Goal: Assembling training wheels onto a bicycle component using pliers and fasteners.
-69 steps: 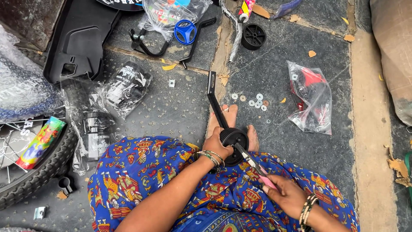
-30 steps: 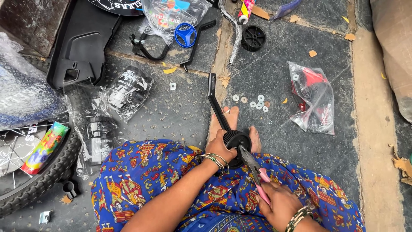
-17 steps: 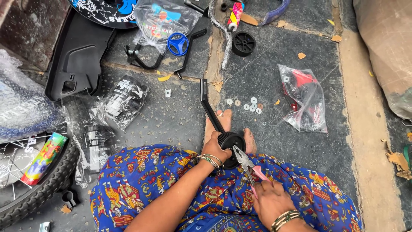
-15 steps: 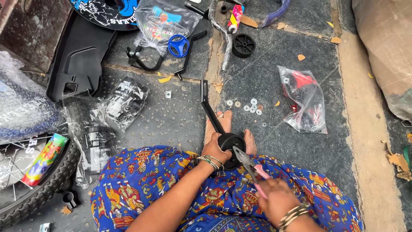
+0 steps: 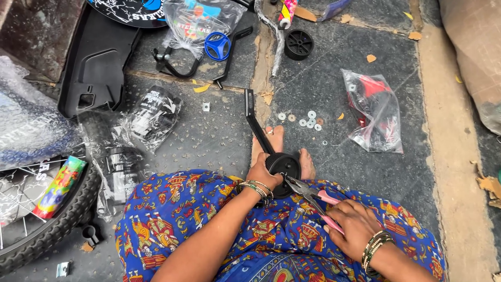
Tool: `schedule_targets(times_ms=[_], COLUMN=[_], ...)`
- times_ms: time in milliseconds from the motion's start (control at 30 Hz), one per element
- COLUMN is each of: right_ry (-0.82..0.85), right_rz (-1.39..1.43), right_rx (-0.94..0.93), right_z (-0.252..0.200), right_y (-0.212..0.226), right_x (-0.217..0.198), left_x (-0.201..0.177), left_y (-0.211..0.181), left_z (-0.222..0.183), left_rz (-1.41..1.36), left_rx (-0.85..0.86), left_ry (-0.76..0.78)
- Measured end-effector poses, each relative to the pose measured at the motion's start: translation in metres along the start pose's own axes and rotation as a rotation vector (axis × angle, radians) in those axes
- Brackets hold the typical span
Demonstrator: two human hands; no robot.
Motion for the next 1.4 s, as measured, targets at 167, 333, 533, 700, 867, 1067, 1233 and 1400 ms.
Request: schedule_targets(times_ms=[167,333,533,700,867,1067,1233,1400], right_ry=[0.062,0.093,0.156,0.152,0.143,0.212,0.226,0.229], right_rz=[0.006,-0.009,-0.043,-0.051,-0.047,0.051,0.153,0.231], right_rx=[0.011,-0.055,-0.042,0.073,0.118,0.152,0.17,0.186], right_z=[0.007,0.015,0.018,0.016,0.027,0.024,0.023,0.021], right_y=[0.006,-0.003,0.008,0.036,0.008,0.031,0.033,0.021], right_x=[-0.014,-0.014,-0.034,-0.067,-0.053,-0.074,-0.068,-0.051], left_x=[0.003,0.001,0.005,0.003,0.005,0.003,0.007,0.008], left_y=[0.003,-0.003,-0.004,-0.007,-0.01,-0.015,-0.009,-0.008], left_z=[0.004,0.0,-0.001,-0.002,-0.002,-0.009,-0.006,-0.004], left_rz=[0.011,0.029,0.05,0.057,0.077,0.068,0.066,0.075], left_rx=[0.018,0.012,0.031,0.039,0.002,0.001,0.039,0.02], left_ry=[-0.012,0.005,-0.018,-0.026,-0.001,-0.009,-0.059,-0.046])
Point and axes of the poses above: each hand's wrist, its own z-axis towards the middle knuckle, its own x-axis out of the palm, y = z × x, the point moved 2 cm from there along z, towards the middle knuckle, and after that the axes turned 8 degrees about y, right-handed, at the moved point
